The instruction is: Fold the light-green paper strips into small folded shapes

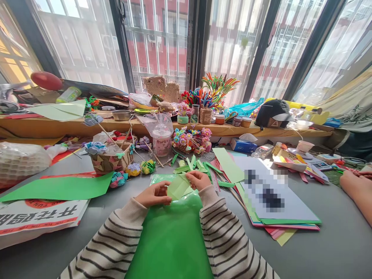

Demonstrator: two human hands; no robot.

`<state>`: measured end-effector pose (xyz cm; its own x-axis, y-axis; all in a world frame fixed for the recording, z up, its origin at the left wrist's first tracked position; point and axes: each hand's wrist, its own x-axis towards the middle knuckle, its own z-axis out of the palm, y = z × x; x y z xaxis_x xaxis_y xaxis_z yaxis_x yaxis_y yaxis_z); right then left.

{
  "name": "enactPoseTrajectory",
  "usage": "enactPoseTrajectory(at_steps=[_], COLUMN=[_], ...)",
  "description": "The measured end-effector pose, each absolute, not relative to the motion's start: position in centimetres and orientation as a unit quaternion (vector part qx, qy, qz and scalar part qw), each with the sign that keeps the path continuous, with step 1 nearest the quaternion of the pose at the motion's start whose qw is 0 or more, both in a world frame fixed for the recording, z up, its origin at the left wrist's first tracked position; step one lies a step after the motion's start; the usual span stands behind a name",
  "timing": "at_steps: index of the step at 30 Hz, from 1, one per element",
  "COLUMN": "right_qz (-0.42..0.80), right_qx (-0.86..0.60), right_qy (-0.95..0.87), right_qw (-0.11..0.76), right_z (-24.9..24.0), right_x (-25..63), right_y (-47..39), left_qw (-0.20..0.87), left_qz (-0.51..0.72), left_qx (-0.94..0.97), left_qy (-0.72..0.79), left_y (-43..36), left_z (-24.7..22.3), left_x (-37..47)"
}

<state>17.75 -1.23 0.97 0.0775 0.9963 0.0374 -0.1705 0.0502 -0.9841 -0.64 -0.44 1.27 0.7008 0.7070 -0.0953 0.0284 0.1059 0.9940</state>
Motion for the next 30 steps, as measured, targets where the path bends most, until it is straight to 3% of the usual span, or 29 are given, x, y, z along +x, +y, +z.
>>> enactPoseTrajectory(at_steps=[8, 14, 20, 30], right_qz=[0.538, 0.503, 0.522, 0.552], right_qx=[-0.450, -0.440, -0.443, -0.417], right_qy=[-0.424, -0.486, -0.497, -0.488], right_qw=[0.572, 0.564, 0.534, 0.532], right_z=[1.0, 0.7, 0.5, 1.1], right_x=[17.0, 16.9, 16.9, 16.7], right_y=[-1.5, -1.4, -1.4, -2.0], left_qw=[0.651, 0.654, 0.637, 0.658], left_qz=[0.376, 0.359, 0.415, 0.404], left_qx=[0.526, 0.530, 0.516, 0.489], left_qy=[0.397, 0.402, 0.394, 0.405], left_y=[-0.1, -0.2, -0.1, -0.2], left_z=[1.6, 1.6, 1.3, 1.5], left_x=[-0.6, -0.4, -0.3, -0.2])
